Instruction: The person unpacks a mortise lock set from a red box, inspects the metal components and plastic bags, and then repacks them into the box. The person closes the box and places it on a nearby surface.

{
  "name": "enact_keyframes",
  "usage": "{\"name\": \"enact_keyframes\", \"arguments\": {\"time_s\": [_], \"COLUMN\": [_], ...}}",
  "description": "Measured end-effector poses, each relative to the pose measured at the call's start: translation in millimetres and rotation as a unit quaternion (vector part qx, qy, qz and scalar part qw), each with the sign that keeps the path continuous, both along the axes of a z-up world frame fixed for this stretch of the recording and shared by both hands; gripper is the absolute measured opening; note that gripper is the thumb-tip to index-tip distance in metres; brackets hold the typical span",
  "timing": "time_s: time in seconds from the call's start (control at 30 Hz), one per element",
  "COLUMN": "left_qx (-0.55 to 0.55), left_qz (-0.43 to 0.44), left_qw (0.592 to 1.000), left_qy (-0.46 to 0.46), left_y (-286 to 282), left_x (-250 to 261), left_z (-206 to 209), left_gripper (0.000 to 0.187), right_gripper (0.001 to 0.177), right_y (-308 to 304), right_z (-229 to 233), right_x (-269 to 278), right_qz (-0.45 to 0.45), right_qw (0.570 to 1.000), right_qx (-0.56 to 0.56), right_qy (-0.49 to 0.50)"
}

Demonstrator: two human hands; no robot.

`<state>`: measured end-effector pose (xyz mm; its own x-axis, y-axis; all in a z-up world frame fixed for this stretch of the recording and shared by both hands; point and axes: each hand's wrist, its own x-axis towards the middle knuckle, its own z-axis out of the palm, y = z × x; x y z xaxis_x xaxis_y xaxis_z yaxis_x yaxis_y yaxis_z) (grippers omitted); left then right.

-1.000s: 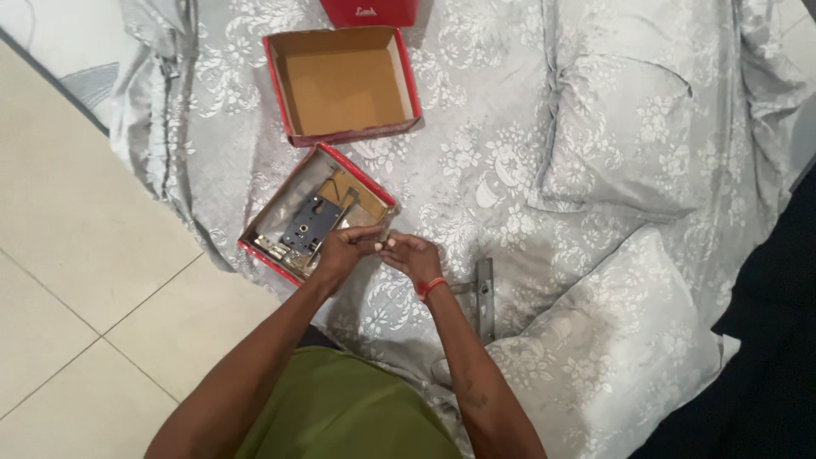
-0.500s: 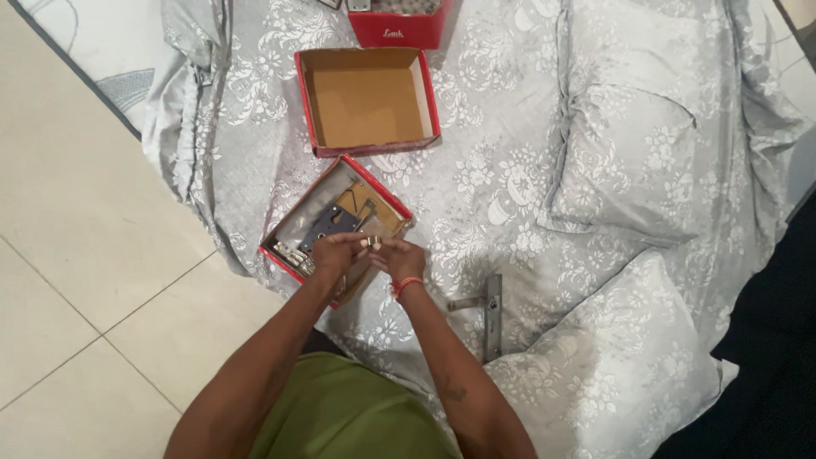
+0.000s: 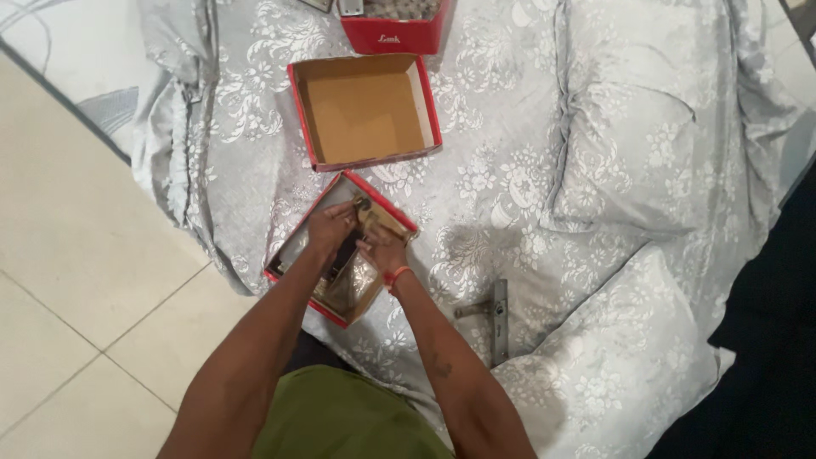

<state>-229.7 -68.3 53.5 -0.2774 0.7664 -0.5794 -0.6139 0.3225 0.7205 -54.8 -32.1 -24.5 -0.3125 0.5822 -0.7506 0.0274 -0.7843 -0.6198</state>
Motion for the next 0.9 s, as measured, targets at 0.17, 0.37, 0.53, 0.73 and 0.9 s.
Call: {"name": "enact_keyframes", "arguments": {"time_s": [0.17, 0.37, 0.53, 0.73, 0.9], "left_qx": [-0.040, -0.016, -0.057, 0.017, 0.047], "left_qz": [-0.055, -0.084, -0.066, -0.108, -0.126], "left_qw": [0.997, 0.996, 0.990, 0.992, 0.991], "left_qy": [0.024, 0.034, -0.107, -0.065, 0.019], "left_y": [-11.7, -27.5, -30.6, -52.1, -53.7], "left_x": [10.1, 22.2, 39.4, 87.2, 122.3], "left_z": [-1.5, -1.3, -26.5, 4.6, 17.1], "left_gripper": [0.035, 0.035, 0.027, 0.037, 0.058], "right_gripper": [0.059, 0.049, 0.039, 0.027, 0.043], "right_y": [-30.2, -31.9, -29.5, -61.9, -96.5], "right_z": [-8.2, 52.4, 84.1, 58.1, 73.9], "right_x": [11.8, 28.2, 99.3, 211.9, 260.2], "right_qz": [-0.017, -0.043, -0.148, -0.073, -0.045], "right_qw": [0.994, 0.996, 0.978, 0.839, 0.744], "right_qx": [0.003, 0.071, 0.133, 0.342, 0.323], "right_qy": [0.110, 0.038, -0.062, -0.417, -0.583]}}
